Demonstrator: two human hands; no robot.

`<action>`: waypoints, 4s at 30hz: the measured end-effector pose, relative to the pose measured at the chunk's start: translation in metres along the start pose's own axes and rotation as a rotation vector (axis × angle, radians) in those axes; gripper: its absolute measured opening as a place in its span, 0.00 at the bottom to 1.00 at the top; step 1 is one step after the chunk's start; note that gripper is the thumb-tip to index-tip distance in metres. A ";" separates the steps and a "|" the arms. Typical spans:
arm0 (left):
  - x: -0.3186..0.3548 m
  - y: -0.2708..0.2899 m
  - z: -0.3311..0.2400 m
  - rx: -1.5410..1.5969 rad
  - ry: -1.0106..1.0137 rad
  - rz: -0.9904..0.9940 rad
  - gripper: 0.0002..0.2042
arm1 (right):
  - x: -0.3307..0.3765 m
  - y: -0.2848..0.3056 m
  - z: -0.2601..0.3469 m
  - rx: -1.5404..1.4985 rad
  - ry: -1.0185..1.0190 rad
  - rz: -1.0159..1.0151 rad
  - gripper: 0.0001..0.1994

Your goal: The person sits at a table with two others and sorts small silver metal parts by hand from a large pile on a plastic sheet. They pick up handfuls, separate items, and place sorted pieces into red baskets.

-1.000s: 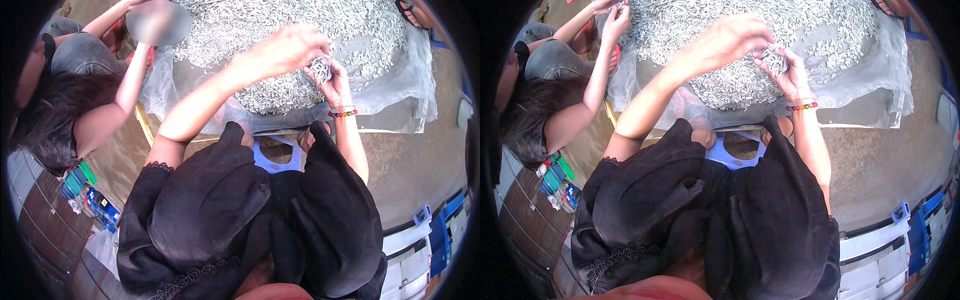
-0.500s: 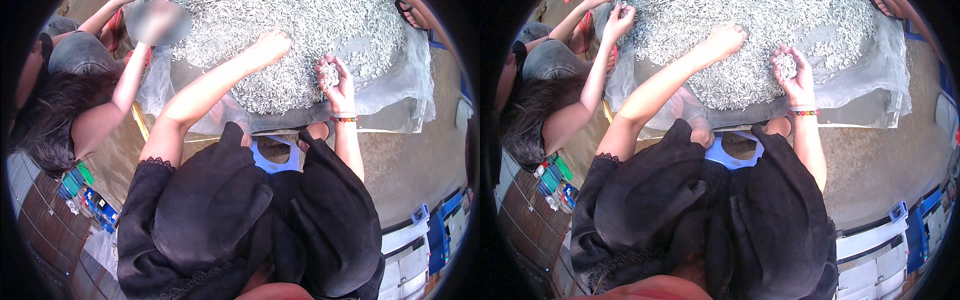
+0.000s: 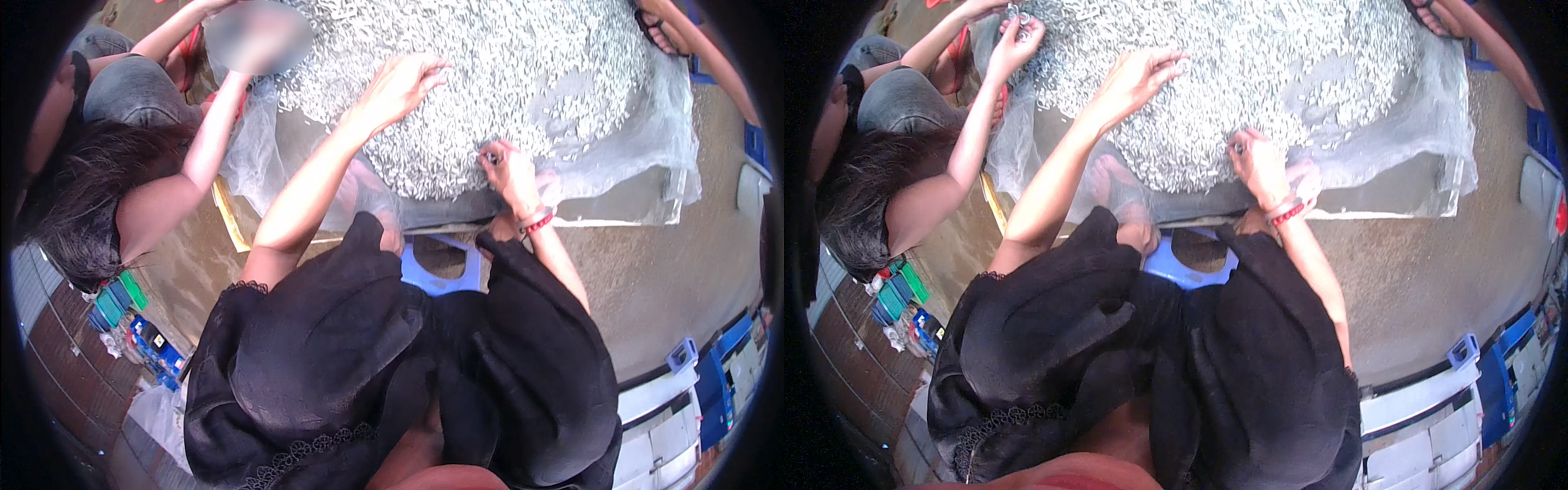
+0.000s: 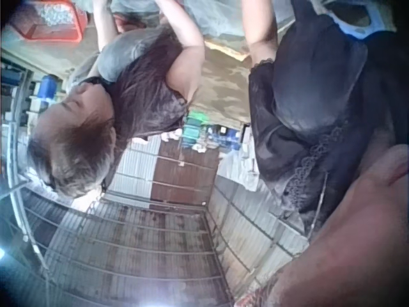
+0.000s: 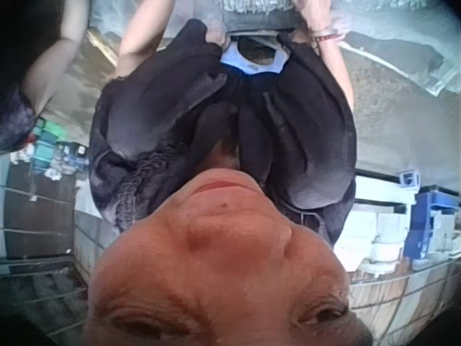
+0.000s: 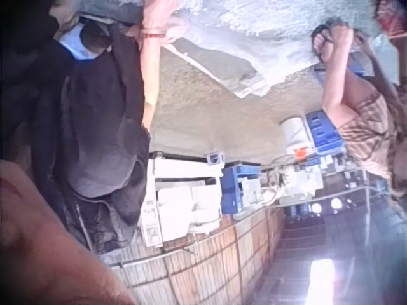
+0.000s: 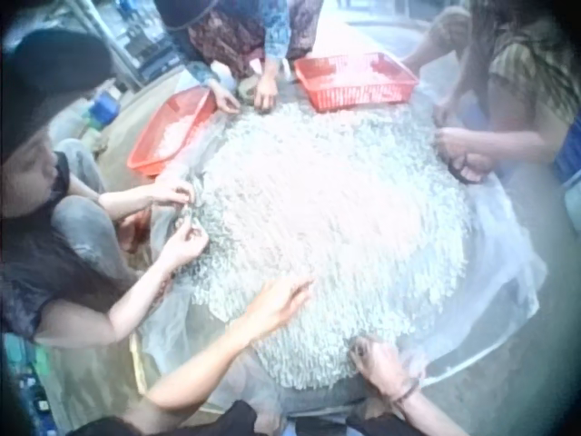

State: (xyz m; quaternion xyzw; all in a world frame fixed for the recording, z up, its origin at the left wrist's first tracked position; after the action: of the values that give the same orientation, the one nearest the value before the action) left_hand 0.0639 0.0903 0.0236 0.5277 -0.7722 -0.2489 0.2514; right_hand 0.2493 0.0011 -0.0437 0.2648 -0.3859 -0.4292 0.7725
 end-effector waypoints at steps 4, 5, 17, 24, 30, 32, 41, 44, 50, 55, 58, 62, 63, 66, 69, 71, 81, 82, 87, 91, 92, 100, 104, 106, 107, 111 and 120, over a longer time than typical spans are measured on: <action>0.014 0.005 0.024 0.043 0.047 -0.025 0.12 | -0.005 0.004 -0.005 -0.692 -0.018 -0.040 0.07; 0.015 0.006 0.018 0.045 0.023 -0.032 0.11 | 0.000 0.007 -0.003 -0.941 -0.180 0.054 0.06; 0.024 -0.050 -0.123 -0.127 -0.558 0.029 0.06 | -0.007 -0.024 -0.013 -2.034 -0.807 -0.089 0.07; -0.059 -0.043 -0.058 -0.348 -0.252 0.003 0.07 | -0.013 0.012 0.005 -2.020 -0.301 0.284 0.13; -0.075 -0.084 -0.022 -0.655 -0.388 0.105 0.12 | -0.012 0.030 -0.009 -1.912 -0.369 0.130 0.12; -0.062 -0.082 -0.020 -0.506 -0.451 0.079 0.15 | -0.014 0.020 -0.026 -1.958 -0.364 0.147 0.11; -0.032 -0.061 -0.095 -0.434 -0.407 0.134 0.09 | -0.022 -0.016 -0.021 -2.189 -0.501 0.038 0.11; -0.011 -0.051 -0.116 -0.385 -0.454 0.069 0.12 | -0.023 0.004 -0.003 -2.025 -0.683 -0.160 0.11; -0.027 0.014 -0.089 -0.494 -0.206 -0.221 0.10 | -0.040 0.036 -0.023 -1.135 -0.314 -0.224 0.12; -0.015 0.056 -0.096 -0.134 -0.223 -0.129 0.08 | -0.041 0.051 -0.008 -1.318 -0.349 -0.097 0.10; -0.012 0.054 -0.121 -0.025 -0.311 -0.136 0.09 | -0.049 0.047 0.006 -1.717 -0.343 -0.039 0.13; -0.018 0.060 -0.111 -0.072 -0.322 -0.270 0.11 | -0.043 0.070 0.037 -2.021 -0.265 -0.100 0.16; -0.018 0.058 -0.101 -0.127 -0.368 -0.330 0.12 | -0.042 0.070 0.044 -2.174 -0.184 0.060 0.18; -0.029 0.104 -0.109 -0.130 -0.335 -0.381 0.08 | -0.051 0.109 0.069 -2.263 -0.035 0.159 0.15; -0.027 0.100 -0.092 -0.133 -0.306 -0.395 0.07 | -0.062 0.089 0.056 -2.301 -0.078 0.213 0.15; -0.033 0.094 -0.092 -0.137 -0.324 -0.377 0.07 | -0.060 0.086 0.048 -2.307 -0.122 0.214 0.15; -0.025 0.022 -0.143 0.010 -0.619 -0.217 0.09 | -0.033 0.097 0.010 -1.695 -0.236 -0.309 0.13; -0.025 0.012 -0.135 -0.077 -0.545 -0.193 0.10 | -0.029 0.098 0.005 -1.457 -0.273 -0.381 0.12; -0.029 0.056 -0.106 0.046 -0.303 -0.276 0.11 | -0.052 0.038 0.004 -2.220 -0.415 -0.058 0.13; -0.018 0.071 -0.080 0.110 -0.176 -0.231 0.09 | -0.079 0.045 -0.020 -2.184 -0.392 -0.048 0.17; -0.017 0.071 -0.075 0.110 -0.127 -0.192 0.09 | -0.102 0.068 -0.024 -2.215 -0.371 -0.092 0.17; -0.006 0.049 -0.031 0.111 -0.030 -0.200 0.10 | -0.214 0.364 0.074 -1.976 0.282 -0.260 0.32; -0.010 0.001 -0.007 -0.083 -0.235 -0.111 0.10 | -0.190 0.300 0.018 -1.592 0.060 -0.178 0.19; -0.016 -0.012 -0.010 -0.163 -0.317 -0.087 0.08 | -0.165 0.247 -0.016 -1.309 -0.099 -0.060 0.19; -0.024 -0.023 -0.008 -0.256 -0.281 0.018 0.10 | -0.155 0.229 -0.030 -1.167 -0.165 -0.017 0.20; -0.050 -0.050 -0.012 -0.495 -0.198 0.080 0.20 | -0.166 0.151 -0.077 -0.109 -0.231 0.037 0.31; -0.064 -0.101 0.000 -0.419 -0.300 0.077 0.26 | -0.102 0.044 -0.032 0.025 0.195 -0.326 0.30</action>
State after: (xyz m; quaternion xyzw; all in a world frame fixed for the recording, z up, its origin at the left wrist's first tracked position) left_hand 0.1535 0.1179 -0.0496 0.3913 -0.7521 -0.4692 0.2472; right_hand 0.2614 0.1139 -0.0669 0.3739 -0.2665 -0.5162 0.7230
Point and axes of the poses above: each hand's wrist, its own x-axis away from the middle knuckle, its own y-axis out of the back of the hand, z = x × y, the point moved 8 cm from there along -x, towards the middle knuckle, and after that the axes turned 1 degree about x, right-handed, at the moved point
